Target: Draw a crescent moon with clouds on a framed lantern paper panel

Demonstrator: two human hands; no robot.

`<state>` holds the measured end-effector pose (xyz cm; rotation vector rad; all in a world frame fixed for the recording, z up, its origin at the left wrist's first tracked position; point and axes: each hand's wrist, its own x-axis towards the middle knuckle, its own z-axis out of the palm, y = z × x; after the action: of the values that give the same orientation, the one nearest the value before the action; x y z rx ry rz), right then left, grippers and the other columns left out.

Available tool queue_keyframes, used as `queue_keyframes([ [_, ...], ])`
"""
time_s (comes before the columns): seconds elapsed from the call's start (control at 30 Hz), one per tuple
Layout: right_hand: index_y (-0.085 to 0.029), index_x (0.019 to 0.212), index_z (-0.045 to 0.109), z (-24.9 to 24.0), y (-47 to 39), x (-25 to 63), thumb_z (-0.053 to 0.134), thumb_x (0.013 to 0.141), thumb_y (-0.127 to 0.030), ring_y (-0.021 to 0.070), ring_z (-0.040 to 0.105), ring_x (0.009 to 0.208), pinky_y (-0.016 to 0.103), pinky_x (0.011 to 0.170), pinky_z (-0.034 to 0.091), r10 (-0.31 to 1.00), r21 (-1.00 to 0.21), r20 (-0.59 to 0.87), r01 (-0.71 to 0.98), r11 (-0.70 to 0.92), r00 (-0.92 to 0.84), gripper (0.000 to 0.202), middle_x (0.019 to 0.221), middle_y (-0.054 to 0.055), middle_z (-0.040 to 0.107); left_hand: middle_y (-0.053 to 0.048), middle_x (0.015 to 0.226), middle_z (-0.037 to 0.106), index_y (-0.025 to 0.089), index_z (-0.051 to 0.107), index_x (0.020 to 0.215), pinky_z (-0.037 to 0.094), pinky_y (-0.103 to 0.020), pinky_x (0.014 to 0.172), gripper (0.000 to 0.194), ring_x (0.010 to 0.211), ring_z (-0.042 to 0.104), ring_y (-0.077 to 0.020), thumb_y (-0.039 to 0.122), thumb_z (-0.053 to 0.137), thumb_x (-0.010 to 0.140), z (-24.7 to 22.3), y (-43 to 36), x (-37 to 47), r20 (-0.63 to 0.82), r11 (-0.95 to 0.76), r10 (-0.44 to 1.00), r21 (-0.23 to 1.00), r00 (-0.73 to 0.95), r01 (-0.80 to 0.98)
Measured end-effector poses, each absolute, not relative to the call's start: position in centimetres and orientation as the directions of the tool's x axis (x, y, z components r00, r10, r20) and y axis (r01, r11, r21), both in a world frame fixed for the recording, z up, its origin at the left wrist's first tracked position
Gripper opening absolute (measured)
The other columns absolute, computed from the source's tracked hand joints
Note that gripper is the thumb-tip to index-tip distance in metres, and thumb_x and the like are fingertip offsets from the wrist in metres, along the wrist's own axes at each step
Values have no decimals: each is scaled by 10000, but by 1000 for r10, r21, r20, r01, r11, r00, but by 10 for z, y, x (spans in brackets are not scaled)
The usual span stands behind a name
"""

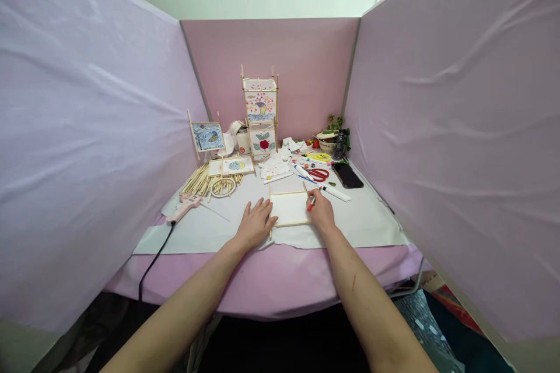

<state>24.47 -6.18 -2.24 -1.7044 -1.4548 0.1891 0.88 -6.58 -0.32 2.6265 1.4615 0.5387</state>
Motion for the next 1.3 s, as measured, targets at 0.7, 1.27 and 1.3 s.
queue_keyframes([
  [0.7,-232,921,628,-23,-61,245,511,794,-183,189,590,682,254,610,355,896,-607,336,794,-30,290,180,732,25,664,-96,1252,573,152,600,1149,398,-539,1024,287,1192,522,-271,339,585,931,15,-63,9,256,-593,792,108,555,798],
  [1.27,-249,937,608,-21,-66,243,498,800,-242,190,587,701,274,653,399,896,-646,316,763,-40,314,176,783,14,676,-100,1248,571,152,589,1166,396,-533,1023,312,1184,524,-270,356,582,930,7,-61,22,286,-574,793,58,537,817],
  [1.3,-250,939,608,-21,-65,243,499,800,-244,190,588,706,277,660,401,896,-650,313,759,-40,316,177,789,15,677,-101,1254,569,151,587,1170,374,-541,1039,315,1199,513,-273,358,577,932,5,-62,22,296,-574,793,69,532,816],
])
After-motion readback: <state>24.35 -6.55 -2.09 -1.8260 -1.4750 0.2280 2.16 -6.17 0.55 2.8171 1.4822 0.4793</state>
